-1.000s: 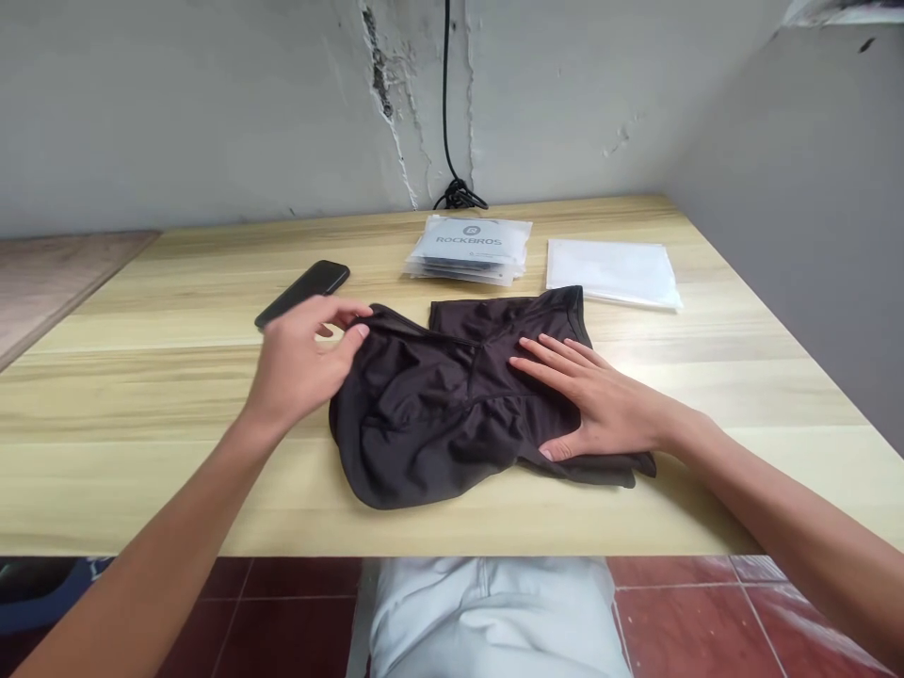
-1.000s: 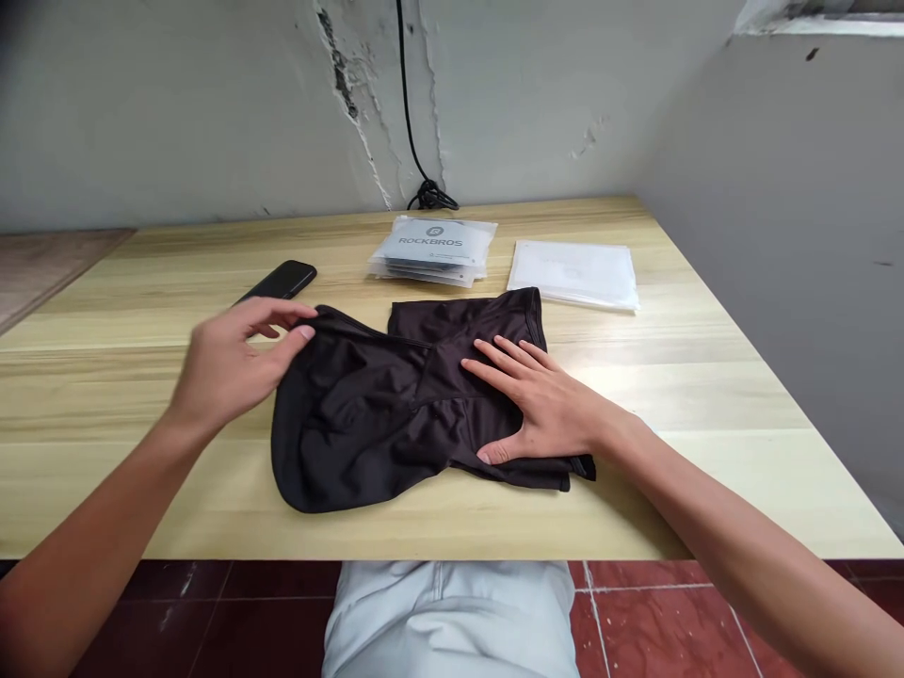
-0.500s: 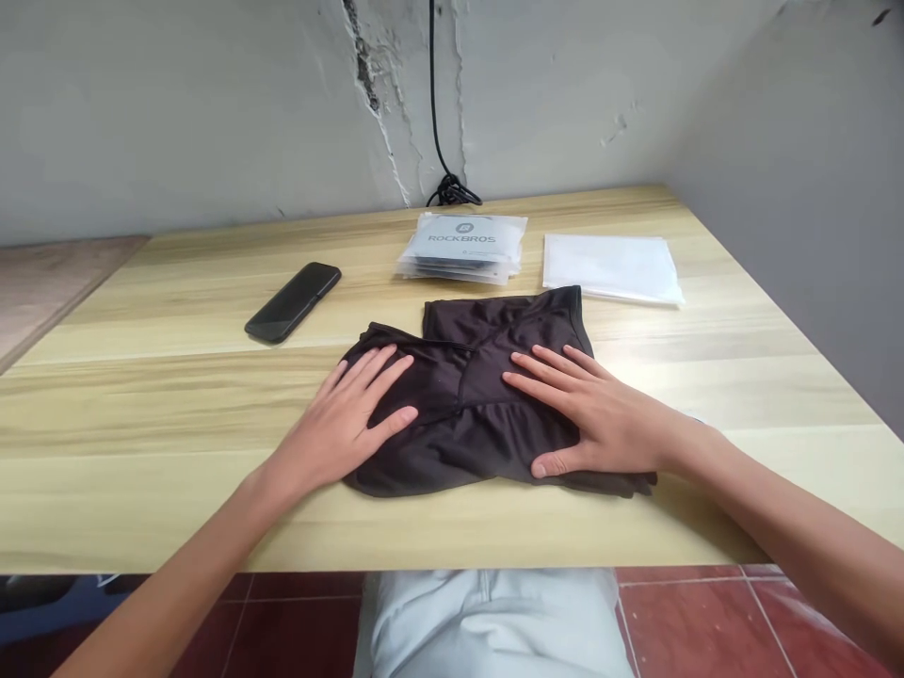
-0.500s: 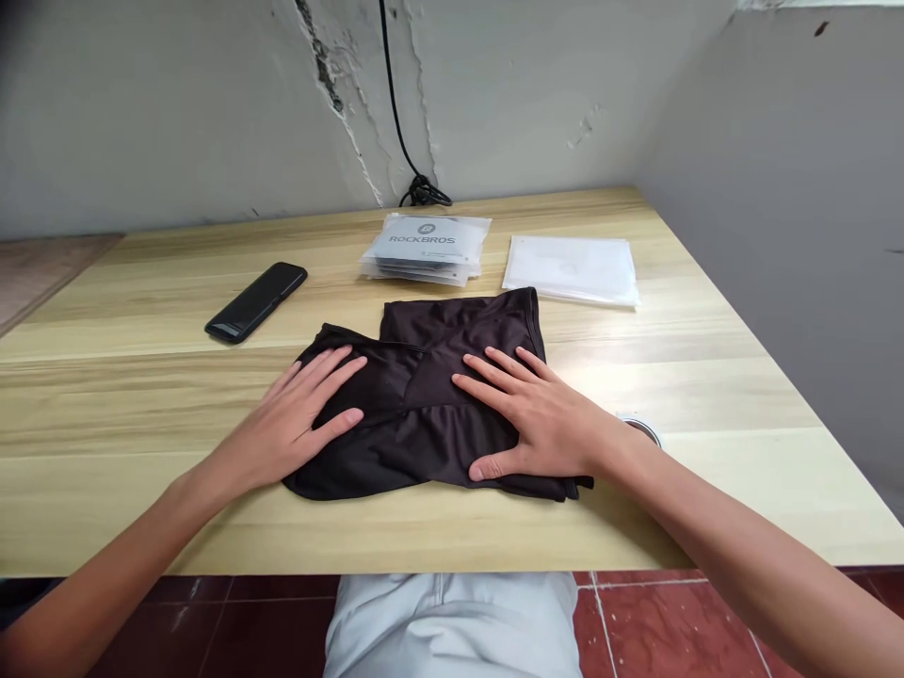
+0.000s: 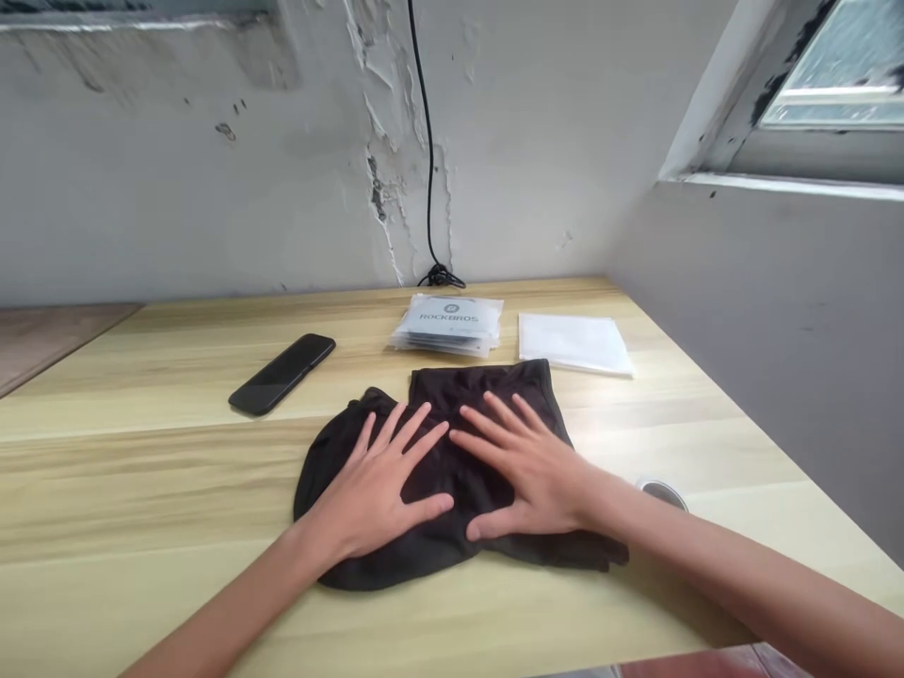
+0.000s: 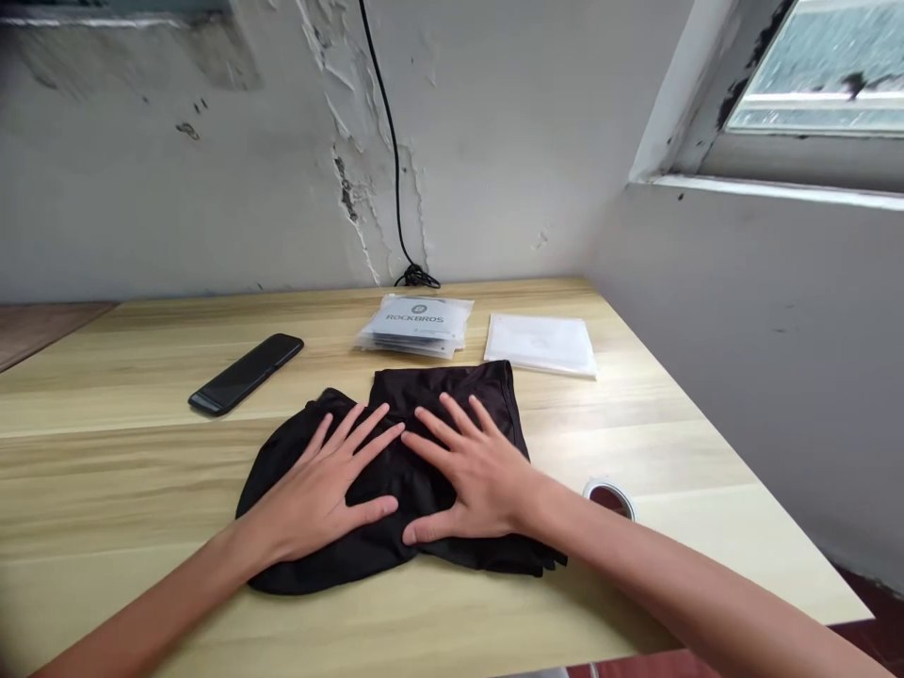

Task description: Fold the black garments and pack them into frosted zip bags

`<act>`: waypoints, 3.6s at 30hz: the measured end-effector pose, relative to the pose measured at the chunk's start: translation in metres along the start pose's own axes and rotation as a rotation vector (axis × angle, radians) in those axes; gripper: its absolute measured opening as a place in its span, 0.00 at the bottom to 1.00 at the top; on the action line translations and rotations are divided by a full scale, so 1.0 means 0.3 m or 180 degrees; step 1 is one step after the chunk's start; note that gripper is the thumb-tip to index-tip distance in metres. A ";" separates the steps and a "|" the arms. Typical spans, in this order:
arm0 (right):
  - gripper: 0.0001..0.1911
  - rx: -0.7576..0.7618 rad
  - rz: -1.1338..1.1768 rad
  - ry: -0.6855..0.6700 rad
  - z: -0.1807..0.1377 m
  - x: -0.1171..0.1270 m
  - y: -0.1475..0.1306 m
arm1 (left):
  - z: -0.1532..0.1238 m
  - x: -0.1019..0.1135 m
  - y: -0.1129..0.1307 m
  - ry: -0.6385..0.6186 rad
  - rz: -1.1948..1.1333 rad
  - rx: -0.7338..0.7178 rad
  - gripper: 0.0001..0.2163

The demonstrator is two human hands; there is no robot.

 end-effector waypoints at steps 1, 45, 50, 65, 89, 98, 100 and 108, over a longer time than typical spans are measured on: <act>0.59 -0.0005 0.0019 -0.0033 0.010 -0.027 0.003 | -0.003 -0.020 -0.009 -0.0063 -0.0017 0.0033 0.41; 0.22 -0.1320 0.3726 0.1699 -0.027 0.115 0.238 | 0.383 0.181 0.163 0.0256 -0.2564 -0.0290 0.17; 0.21 -0.1263 0.3341 0.1728 -0.041 0.138 0.244 | 0.366 0.193 0.225 0.0376 -0.2435 -0.0509 0.15; 0.19 -0.0889 0.2728 0.0916 -0.051 0.093 0.141 | 0.357 0.335 -0.138 0.2132 -0.1980 0.0764 0.11; 0.06 -0.0765 0.3011 0.1212 -0.028 0.101 0.147 | 0.252 0.394 0.322 0.2359 -0.0562 -0.0838 0.11; 0.18 -0.1002 0.4018 0.1616 -0.039 0.150 0.292 | 0.411 0.163 0.009 0.0828 -0.3545 0.0691 0.20; 0.16 -0.1227 0.4155 0.1708 -0.039 0.151 0.342 | 0.423 0.134 0.008 0.0794 -0.3836 0.0643 0.18; 0.08 -0.1025 0.4743 0.3925 -0.216 0.417 0.653 | 0.519 0.119 -0.019 0.1013 -0.4611 0.1144 0.18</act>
Point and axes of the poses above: each hand's wrist, its own z-axis towards the middle knuckle, its own x-axis out of the back of the hand, y = z × x, the point moved 8 cm from there along z, towards the middle knuckle, and after that the axes turned 2 degrees about y, right-handed, at the moved point
